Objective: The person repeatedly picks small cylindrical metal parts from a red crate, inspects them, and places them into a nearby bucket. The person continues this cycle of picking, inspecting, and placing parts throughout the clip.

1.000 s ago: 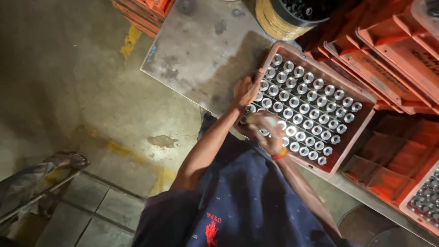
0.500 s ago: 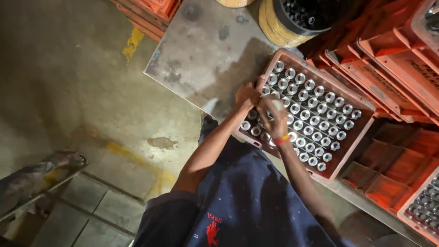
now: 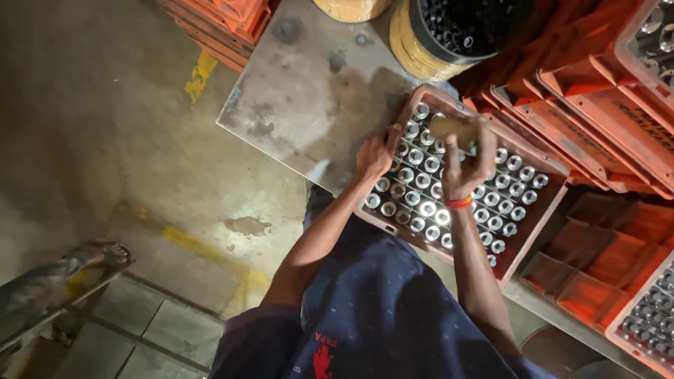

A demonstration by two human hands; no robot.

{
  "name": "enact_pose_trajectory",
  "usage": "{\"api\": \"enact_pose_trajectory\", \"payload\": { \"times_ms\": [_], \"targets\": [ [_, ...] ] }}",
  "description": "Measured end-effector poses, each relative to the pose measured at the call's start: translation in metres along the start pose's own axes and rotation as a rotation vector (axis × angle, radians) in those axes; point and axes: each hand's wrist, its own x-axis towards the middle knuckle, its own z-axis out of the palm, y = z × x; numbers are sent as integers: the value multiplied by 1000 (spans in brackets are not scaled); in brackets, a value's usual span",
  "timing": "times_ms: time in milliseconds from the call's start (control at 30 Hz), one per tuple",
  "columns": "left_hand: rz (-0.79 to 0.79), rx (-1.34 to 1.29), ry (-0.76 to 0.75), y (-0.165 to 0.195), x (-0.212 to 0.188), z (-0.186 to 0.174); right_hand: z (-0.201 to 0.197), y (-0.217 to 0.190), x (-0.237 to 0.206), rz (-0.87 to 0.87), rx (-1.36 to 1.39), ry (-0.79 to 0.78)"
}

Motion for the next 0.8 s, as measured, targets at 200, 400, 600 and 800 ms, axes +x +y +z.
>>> {"api": "enact_pose_trajectory", "payload": {
  "times_ms": [200, 400, 600, 800],
  "targets": [
    [-184, -35, -15, -1, 5, 4, 20, 14, 23, -76, -139, -417],
    [-200, -34, -21, -3, 5, 2, 28, 19, 50, -198, -60, 123],
    [-184, -34, 15, -4, 6, 3, 37, 26, 58, -142, -29, -111],
    [-191, -36, 5, -9, 9, 5, 30, 24, 57, -142, -207, -342]
  ]
}}
